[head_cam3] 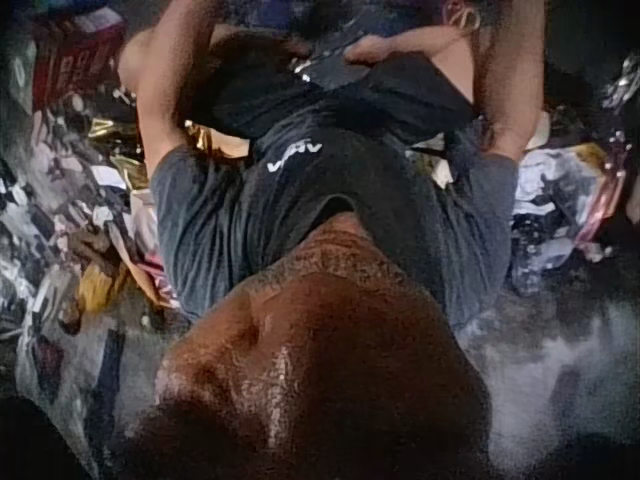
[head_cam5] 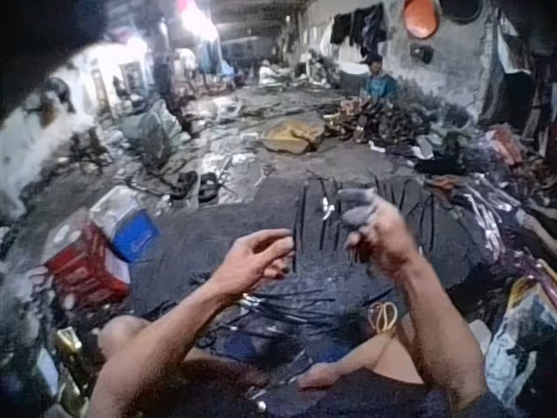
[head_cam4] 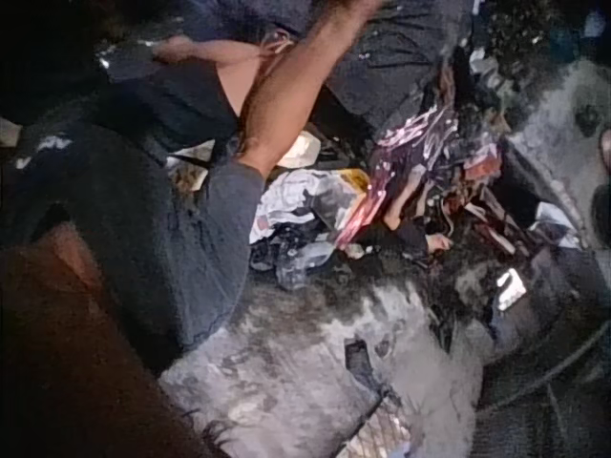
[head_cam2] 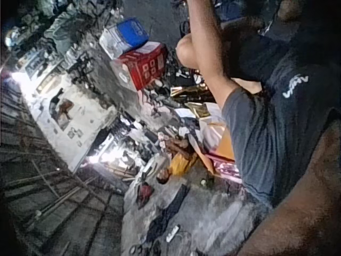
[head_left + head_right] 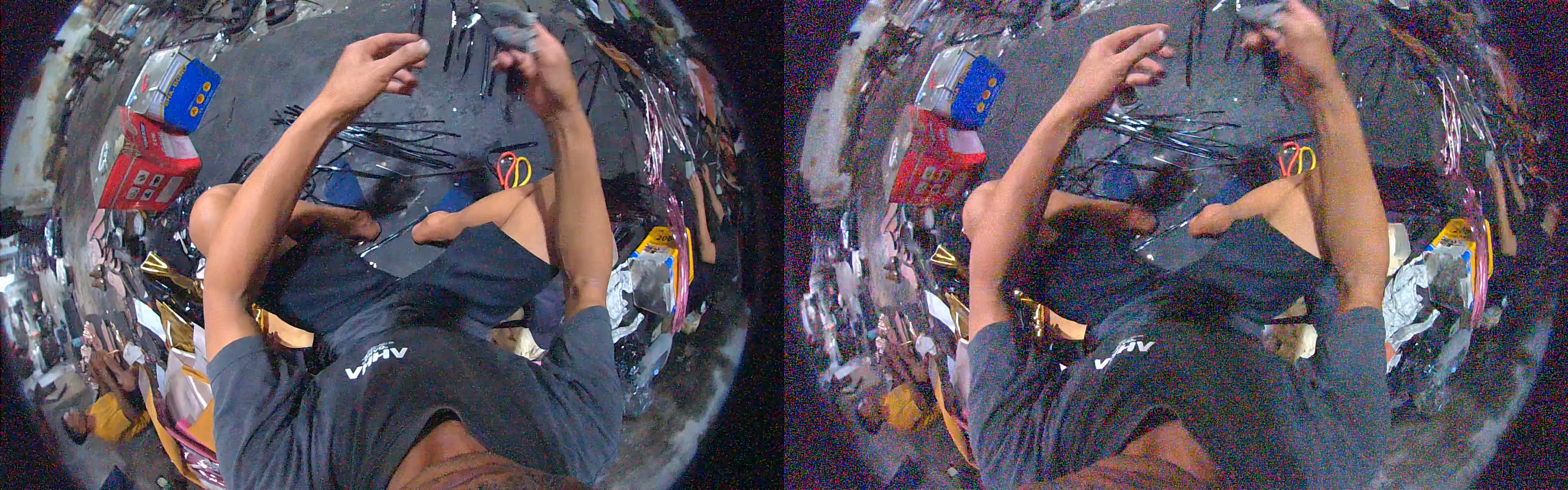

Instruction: The person sits on the floor and repeatedly picks up black cables, wipes them with a grey cloth, and places them into a growing pile. The person handles the cables one at a time throughout the clip.

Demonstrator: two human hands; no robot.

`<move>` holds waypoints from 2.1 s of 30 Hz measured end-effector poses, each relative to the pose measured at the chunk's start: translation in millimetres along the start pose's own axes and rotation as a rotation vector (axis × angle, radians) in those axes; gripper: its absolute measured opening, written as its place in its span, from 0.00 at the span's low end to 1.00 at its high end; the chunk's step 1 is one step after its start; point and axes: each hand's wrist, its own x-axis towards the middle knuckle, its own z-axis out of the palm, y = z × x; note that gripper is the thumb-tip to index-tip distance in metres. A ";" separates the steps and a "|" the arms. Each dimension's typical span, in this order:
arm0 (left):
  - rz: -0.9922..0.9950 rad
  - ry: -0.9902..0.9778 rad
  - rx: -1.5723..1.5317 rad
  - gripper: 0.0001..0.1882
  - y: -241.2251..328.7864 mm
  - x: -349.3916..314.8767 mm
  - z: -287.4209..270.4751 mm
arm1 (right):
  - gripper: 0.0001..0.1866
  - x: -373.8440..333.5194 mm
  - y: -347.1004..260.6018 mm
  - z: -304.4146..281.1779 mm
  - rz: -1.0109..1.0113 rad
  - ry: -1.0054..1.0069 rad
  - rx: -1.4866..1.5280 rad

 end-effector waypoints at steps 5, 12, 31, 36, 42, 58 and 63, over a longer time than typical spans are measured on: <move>0.113 0.177 -0.210 0.11 -7.0 -5.1 12.4 | 0.14 -30.2 32.3 49.8 -0.142 -0.163 -0.258; 0.134 0.375 -0.145 0.10 -16.0 -19.4 24.0 | 0.11 -52.8 39.4 59.3 -0.256 -0.243 -0.774; -0.066 0.376 -0.546 0.07 -42.9 -38.2 33.0 | 0.10 -71.1 36.3 62.9 -0.615 -0.273 -1.047; 0.046 0.302 -0.675 0.08 -40.9 -39.0 40.1 | 0.09 -70.1 30.7 61.4 -0.625 -0.241 -0.940; 0.055 0.377 -0.509 0.04 -24.5 -32.2 18.9 | 0.07 -74.2 20.5 64.2 -0.604 -0.269 -0.924; -0.159 0.731 -0.359 0.08 -8.5 -14.2 -243.8 | 0.10 -112.9 -39.7 -23.1 -0.234 -0.330 -1.082; -0.223 0.859 -0.264 0.10 -35.3 -1.1 -265.4 | 0.08 -112.2 -41.7 -45.5 -0.207 -0.316 -1.126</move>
